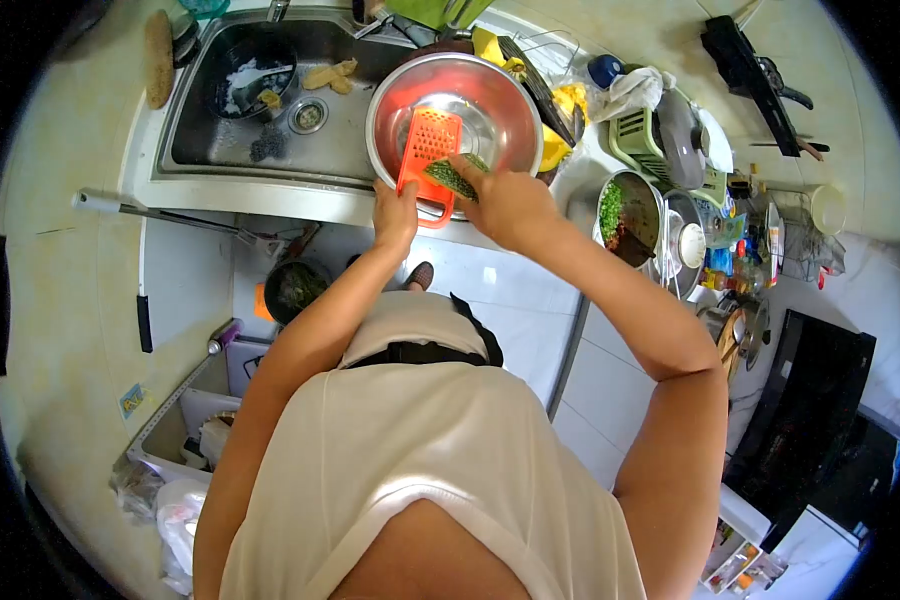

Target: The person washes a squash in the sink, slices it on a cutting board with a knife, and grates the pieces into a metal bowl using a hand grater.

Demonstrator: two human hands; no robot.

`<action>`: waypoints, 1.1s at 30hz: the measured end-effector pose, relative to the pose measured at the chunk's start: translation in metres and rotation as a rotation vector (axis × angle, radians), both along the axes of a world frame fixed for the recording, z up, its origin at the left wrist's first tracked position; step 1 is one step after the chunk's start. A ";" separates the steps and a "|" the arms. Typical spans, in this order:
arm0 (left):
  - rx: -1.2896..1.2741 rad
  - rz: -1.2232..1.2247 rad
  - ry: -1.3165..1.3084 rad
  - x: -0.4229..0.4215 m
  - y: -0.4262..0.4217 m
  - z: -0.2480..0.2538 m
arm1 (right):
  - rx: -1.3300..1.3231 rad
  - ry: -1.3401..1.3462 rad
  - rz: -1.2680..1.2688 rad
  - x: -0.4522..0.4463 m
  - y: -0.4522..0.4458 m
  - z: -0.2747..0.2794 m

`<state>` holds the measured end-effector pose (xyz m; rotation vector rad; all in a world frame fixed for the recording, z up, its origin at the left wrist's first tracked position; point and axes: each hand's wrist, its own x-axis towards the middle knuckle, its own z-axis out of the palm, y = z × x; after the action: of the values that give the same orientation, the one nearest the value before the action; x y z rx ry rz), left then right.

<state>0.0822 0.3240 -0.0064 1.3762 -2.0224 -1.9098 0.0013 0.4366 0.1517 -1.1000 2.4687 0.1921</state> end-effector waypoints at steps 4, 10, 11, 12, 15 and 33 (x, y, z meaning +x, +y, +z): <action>-0.067 -0.060 -0.013 0.000 0.001 0.003 | -0.068 0.072 -0.164 -0.049 -0.029 -0.065; -0.098 -0.037 -0.012 -0.001 0.003 -0.009 | -0.005 -0.011 -0.055 -0.046 -0.020 -0.039; -0.039 -0.030 -0.019 0.001 0.001 0.000 | 0.041 -0.042 -0.048 -0.032 -0.014 -0.018; 0.019 -0.017 -0.025 0.001 0.000 0.007 | 0.086 -0.071 -0.035 -0.020 -0.010 0.003; 0.028 -0.043 -0.062 0.000 -0.002 0.011 | 0.031 -0.044 -0.055 -0.035 -0.017 -0.018; -0.120 -0.037 -0.038 0.000 0.004 -0.002 | 0.042 0.063 -0.141 -0.082 -0.041 -0.086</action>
<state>0.0824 0.3283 -0.0081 1.3661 -2.1550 -1.7557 -0.0809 0.3960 0.0659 -0.9110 2.5742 0.2385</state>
